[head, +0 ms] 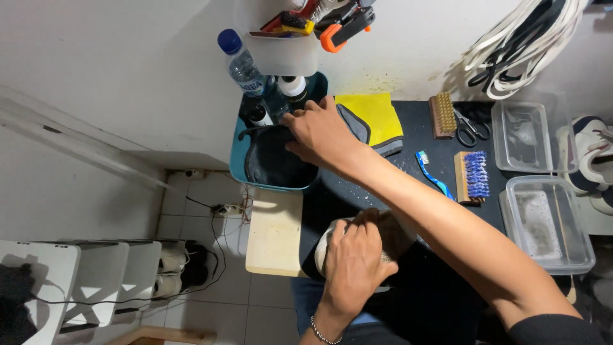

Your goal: The person cleans the sole of a white sneaker using a blue brush and a cleaning solution. They dip the brush into a container of liquid and scrub the shoe's sole, then wipe it with a cloth.

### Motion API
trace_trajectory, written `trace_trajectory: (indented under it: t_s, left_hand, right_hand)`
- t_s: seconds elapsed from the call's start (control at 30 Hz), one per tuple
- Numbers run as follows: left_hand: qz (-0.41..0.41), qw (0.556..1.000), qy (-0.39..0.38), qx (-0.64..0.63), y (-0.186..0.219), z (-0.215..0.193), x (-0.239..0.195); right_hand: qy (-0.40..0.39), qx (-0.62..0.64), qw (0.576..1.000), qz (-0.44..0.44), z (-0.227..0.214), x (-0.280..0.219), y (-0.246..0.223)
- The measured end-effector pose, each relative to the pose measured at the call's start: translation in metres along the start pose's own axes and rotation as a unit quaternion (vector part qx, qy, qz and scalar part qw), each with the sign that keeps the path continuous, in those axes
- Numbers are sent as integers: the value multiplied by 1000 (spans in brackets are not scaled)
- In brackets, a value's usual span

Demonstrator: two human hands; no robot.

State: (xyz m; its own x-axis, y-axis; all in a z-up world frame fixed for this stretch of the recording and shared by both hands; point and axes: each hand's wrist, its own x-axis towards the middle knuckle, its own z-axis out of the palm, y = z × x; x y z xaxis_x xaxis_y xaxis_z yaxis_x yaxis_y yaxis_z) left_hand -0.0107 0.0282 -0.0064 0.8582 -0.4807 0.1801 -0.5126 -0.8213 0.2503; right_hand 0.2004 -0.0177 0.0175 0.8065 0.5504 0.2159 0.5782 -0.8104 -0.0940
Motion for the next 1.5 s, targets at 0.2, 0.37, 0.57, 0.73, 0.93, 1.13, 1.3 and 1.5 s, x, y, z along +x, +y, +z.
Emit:
trace_trajectory:
  t_s: [0.2,0.37,0.57,0.73,0.93,1.13,1.3,1.5]
  left_hand:
    - [4,1000,9,-7,-1,-4,0]
    - [3,1000,-11,-23,-1,-13,0]
    - [-3,1000,-2,-23,1,-12,1]
    - [-8,1000,9,-9,0,-8,0]
    - [-4,1000,-10,4,0,6,-6]
    - [10,1000,3,13,0,-10,-1]
    - [-12,998,3,-55,-1,-16,3]
    - [-47,995,27,-85,-4,-11,-2]
  right_hand:
    - [-165,-120,979,3,39,26,-3]
    - [-140,89,985,56,6,20,7]
    - [-70,204,976,-7,-15,6,27]
    - [-197,151,968,17,-15,6,9]
    - [-232,37,968,90,11,8,-18]
    - [-220,182,946,152,-52,2,-12]
    - [-80,685,702,176,-80,-59,28]
    - [152,709,618,303,-69,-161,53]
